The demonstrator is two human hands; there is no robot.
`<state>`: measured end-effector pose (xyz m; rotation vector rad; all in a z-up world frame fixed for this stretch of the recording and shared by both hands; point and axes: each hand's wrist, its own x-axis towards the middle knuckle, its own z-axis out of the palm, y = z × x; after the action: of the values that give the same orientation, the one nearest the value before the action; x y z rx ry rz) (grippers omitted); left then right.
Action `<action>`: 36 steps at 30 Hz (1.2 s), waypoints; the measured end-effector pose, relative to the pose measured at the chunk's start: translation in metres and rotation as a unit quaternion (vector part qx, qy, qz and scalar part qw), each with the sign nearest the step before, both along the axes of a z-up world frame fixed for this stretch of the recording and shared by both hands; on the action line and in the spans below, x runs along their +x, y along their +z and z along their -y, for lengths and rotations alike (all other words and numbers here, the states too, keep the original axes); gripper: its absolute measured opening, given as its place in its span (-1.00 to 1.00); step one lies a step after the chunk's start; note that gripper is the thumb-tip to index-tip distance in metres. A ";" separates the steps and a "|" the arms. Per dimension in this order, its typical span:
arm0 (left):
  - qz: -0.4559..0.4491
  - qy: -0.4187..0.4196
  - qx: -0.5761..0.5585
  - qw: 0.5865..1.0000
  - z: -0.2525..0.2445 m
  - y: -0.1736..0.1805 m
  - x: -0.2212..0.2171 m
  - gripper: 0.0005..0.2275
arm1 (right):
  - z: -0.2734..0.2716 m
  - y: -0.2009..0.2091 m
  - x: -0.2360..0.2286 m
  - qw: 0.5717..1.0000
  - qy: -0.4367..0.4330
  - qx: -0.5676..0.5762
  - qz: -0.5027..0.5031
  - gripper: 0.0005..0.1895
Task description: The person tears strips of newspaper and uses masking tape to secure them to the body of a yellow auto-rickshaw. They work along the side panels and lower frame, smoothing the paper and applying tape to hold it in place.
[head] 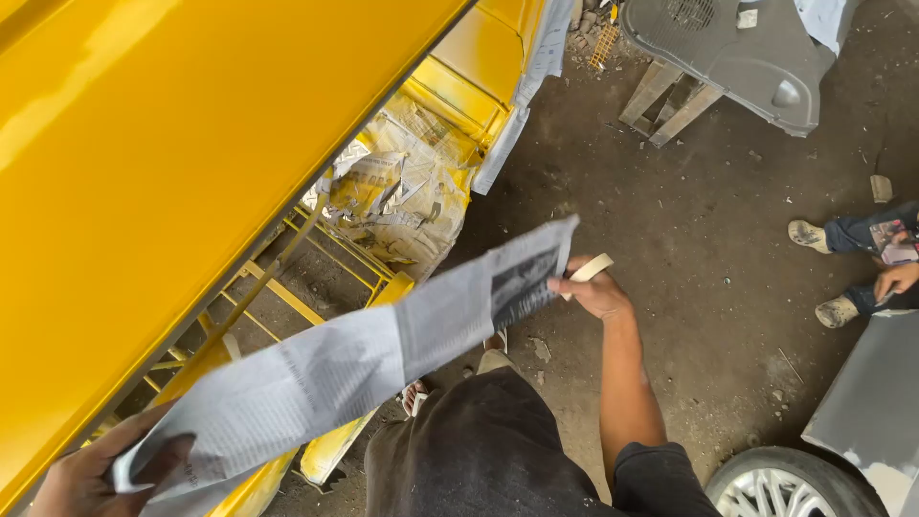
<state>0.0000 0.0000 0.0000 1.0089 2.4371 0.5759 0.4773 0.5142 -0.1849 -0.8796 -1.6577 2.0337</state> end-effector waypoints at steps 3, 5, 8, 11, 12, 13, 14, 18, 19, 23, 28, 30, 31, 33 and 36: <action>0.055 0.077 0.025 0.995 -0.009 0.016 0.015 -0.62 | 0.028 0.048 -0.005 1.000 0.011 -0.010 0.012 -0.57; 0.030 0.053 0.035 0.998 -0.009 0.017 0.017 -0.63 | 0.016 0.016 0.008 0.999 -0.009 -0.015 -0.032 -0.67; 0.065 0.040 0.090 0.993 -0.007 0.021 0.018 -0.69 | 0.004 0.009 0.006 0.995 -0.074 -0.010 -0.062 -0.75; 0.102 0.083 0.152 0.980 -0.014 0.043 0.033 -0.73 | 0.006 0.051 -0.008 0.992 -0.097 -0.003 -0.082 -0.71; 0.077 0.114 0.163 0.977 -0.019 0.054 0.040 -0.73 | 0.009 0.069 -0.013 0.990 -0.078 -0.010 -0.117 -0.67; 0.076 0.117 0.163 0.977 -0.018 0.053 0.040 -0.73 | 0.001 0.070 -0.011 0.990 -0.074 -0.011 -0.117 -0.67; 0.106 0.136 0.236 0.956 -0.016 0.051 0.039 -0.78 | -0.006 0.070 -0.010 0.996 -0.057 0.059 -0.025 -0.72; 0.003 0.187 0.309 0.932 -0.021 0.083 0.038 -0.88 | -0.034 0.115 -0.050 0.968 -0.074 0.227 0.076 -0.78; -0.006 0.206 0.308 0.929 -0.026 0.097 0.041 -0.88 | -0.043 0.136 -0.067 0.970 -0.054 0.226 0.069 -0.78; -0.400 0.142 0.268 0.865 -0.030 0.119 0.032 -0.90 | -0.082 0.207 -0.134 0.885 -0.016 0.462 -0.053 -0.84; -0.336 0.323 0.182 0.866 -0.042 0.154 0.036 -0.87 | -0.107 0.287 -0.230 0.914 0.012 0.391 -0.105 -0.75; 0.001 0.335 0.512 0.791 -0.044 0.165 0.039 -0.84 | -0.100 0.322 -0.259 0.939 0.064 0.250 -0.227 -0.71; -0.006 0.345 0.515 0.784 -0.039 0.154 0.031 -0.84 | -0.095 0.334 -0.272 0.937 0.078 0.251 -0.232 -0.71; 0.024 0.248 0.572 0.782 -0.032 0.134 0.016 -0.81 | -0.087 0.358 -0.295 0.975 0.033 0.049 -0.213 -0.64; 0.103 0.396 0.618 0.671 -0.029 0.103 -0.011 -0.59 | -0.160 0.319 -0.323 0.956 0.105 0.117 -0.246 -0.74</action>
<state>-0.0110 0.0287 0.1031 0.0323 1.9220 2.6598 0.1546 0.6746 0.1341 -0.1009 -1.6990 1.9213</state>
